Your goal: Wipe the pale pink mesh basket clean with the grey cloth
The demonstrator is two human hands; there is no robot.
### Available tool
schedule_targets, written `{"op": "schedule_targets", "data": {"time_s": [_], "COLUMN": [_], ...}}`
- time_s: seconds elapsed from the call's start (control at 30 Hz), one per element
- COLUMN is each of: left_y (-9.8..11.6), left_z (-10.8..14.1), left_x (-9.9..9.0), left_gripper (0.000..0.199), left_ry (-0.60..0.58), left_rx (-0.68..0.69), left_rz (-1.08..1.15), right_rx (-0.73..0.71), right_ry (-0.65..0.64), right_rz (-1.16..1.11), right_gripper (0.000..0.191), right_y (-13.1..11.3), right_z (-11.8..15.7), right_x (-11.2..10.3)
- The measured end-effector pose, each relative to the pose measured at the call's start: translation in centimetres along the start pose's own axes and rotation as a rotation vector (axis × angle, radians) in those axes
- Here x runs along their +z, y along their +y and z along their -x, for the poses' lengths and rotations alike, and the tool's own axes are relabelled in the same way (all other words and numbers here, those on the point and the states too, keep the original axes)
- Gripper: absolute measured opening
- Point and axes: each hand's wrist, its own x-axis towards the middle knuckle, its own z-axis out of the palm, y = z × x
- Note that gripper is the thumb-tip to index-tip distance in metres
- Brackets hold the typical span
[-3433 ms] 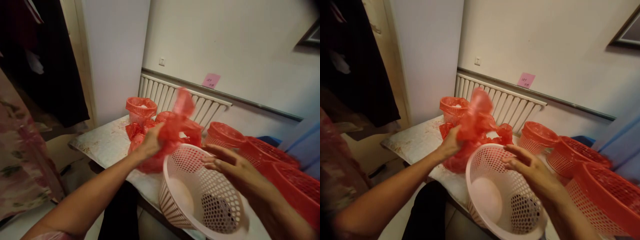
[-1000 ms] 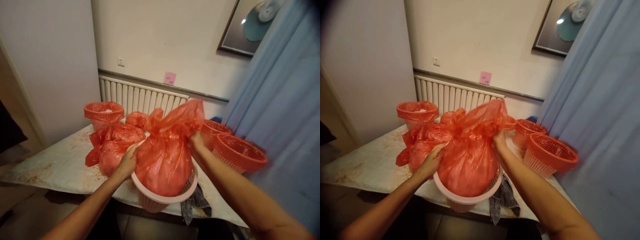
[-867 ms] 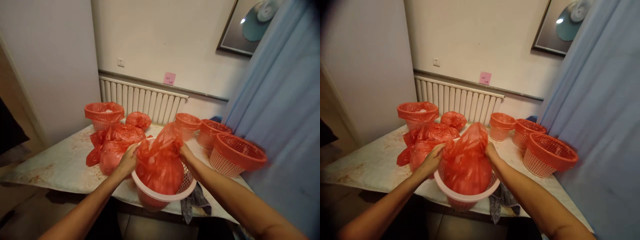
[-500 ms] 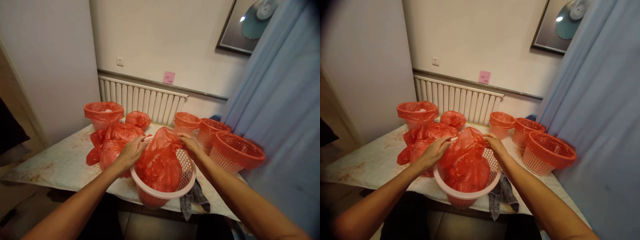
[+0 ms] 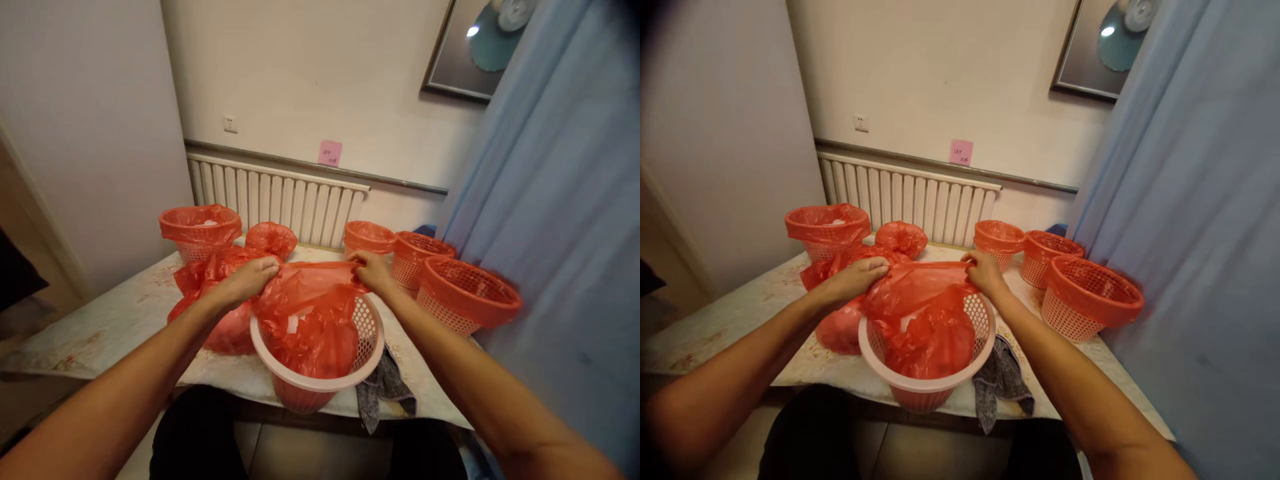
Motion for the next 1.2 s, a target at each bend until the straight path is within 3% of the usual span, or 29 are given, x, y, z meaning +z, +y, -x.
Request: {"op": "schedule_targets", "data": {"time_s": [0.1,0.17,0.3,0.4,0.47,0.63,0.73,0.83,1.0,1.03,1.1,1.2], "left_y": [0.3,0.6,0.6,0.2,-0.1,-0.5,-0.5,0.2,2.1,2.2,2.1,1.8], "left_z": [-0.8,-0.8,0.2,1.2,1.6,1.3,0.9,1.0,1.1,0.9,0.6,0.7], "left_x": [-0.4,-0.4,-0.2,-0.2,-0.3,0.0,0.4,1.1,3.5,3.8,4.0,3.0], "left_gripper": [0.025,0.024,0.019,0.005,0.007,0.010,0.016,0.034,0.081,0.080,0.057,0.020], "left_ry": [0.033,0.009,-0.183,-0.280,-0.295,-0.195,-0.080,-0.019,0.127,0.136,0.094,-0.009], "left_rx": [-0.107,-0.082,0.023,-0.003,-0.022,-0.037,-0.092,-0.101,-0.010,0.007,-0.014,-0.190], "left_rz": [0.159,0.183,0.166,0.067,0.045,0.133,0.241,0.275,-0.026,-0.064,-0.039,0.292], "right_rx": [0.083,0.107,0.121,0.090,0.064,-0.100,-0.210,-0.142,-0.136,-0.157,-0.209,-0.322], "right_ry": [-0.033,-0.036,0.023,0.029,-0.008,-0.050,-0.034,-0.096,-0.075,-0.057,-0.038,-0.022], "right_rz": [-0.059,-0.071,-0.007,0.080,0.122,0.173,0.204,0.145,0.077,0.077,0.095,0.156], "right_gripper": [0.017,0.020,0.023,0.014,0.013,0.037,0.023,0.021,0.017,0.017,0.017,0.016], "right_y": [1.5,2.4,3.9,4.4,4.3,2.6,1.4,0.7,0.1,-0.1,-0.4,-0.4], "right_z": [-0.5,-0.7,-0.9,-1.1,-1.3,-1.3,-1.4,-1.8,-2.6,-2.8,-3.0,-3.1], "right_x": [-2.3,-3.4,-4.3,-4.5,-4.5,-3.6,-2.8,-1.9,-1.2,-1.2,-1.5,-2.4]}}
